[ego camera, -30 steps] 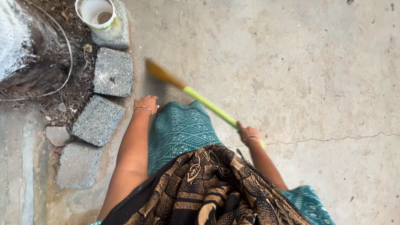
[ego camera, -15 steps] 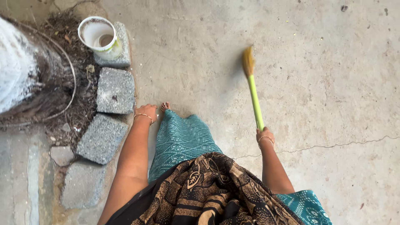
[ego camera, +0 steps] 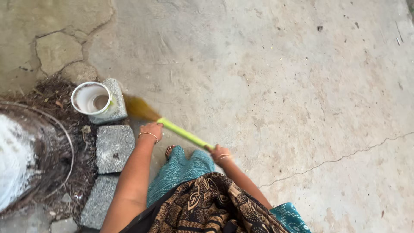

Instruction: The person sweeps dirt and debris from a stone and concrete outdoor area using a handheld broom, moving around a tree trunk and various objects.

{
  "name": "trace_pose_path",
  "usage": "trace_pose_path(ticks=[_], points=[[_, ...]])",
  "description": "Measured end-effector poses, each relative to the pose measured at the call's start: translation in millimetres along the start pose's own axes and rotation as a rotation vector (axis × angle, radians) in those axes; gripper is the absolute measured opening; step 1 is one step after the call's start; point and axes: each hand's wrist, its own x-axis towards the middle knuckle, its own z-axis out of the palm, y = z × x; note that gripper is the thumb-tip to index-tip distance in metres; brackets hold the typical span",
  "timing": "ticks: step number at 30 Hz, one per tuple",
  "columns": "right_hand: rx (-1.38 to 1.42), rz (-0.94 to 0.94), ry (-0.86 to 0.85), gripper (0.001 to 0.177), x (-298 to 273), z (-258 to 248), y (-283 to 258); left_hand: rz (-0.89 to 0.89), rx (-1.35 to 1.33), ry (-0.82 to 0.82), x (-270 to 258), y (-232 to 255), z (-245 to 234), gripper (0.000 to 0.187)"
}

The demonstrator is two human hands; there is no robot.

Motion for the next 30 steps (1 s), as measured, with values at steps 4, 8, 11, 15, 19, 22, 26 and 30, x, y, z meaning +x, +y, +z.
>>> trace_pose_path(ticks=[4, 8, 11, 15, 19, 22, 26, 30], points=[[-0.012, 0.114, -0.042, 0.054, -17.7, 0.3, 6.3, -0.031, 0.062, -0.142, 1.6, -16.0, -23.5, 0.045], [0.276, 0.393, 0.058, 0.041, -57.3, 21.6, 70.5, -0.017, 0.079, -0.207, -3.1, -19.1, -35.2, 0.047], [0.419, 0.701, 0.014, 0.051, -82.0, 28.6, 106.0, -0.034, 0.052, -0.208, -2.6, -25.2, -36.5, 0.047], [0.556, 0.894, 0.225, 0.058, -73.0, 0.7, 142.0, -0.049, 0.01, -0.172, 6.5, -36.1, -39.4, 0.047], [0.714, 0.955, 0.264, 0.073, -60.2, -34.2, 150.7, -0.064, -0.016, -0.204, 13.2, -47.9, -23.6, 0.045], [0.474, 0.851, 0.274, 0.085, -57.8, -39.5, 136.5, -0.073, 0.001, -0.226, 21.0, -52.1, -8.2, 0.042], [0.405, 0.666, 0.163, 0.086, -43.8, -42.1, 113.0, -0.062, -0.02, -0.226, 27.8, -40.2, -13.7, 0.04], [0.255, 0.407, 0.143, 0.069, -5.4, -48.8, 80.2, -0.002, -0.053, -0.216, 34.0, -26.9, -31.1, 0.045]])
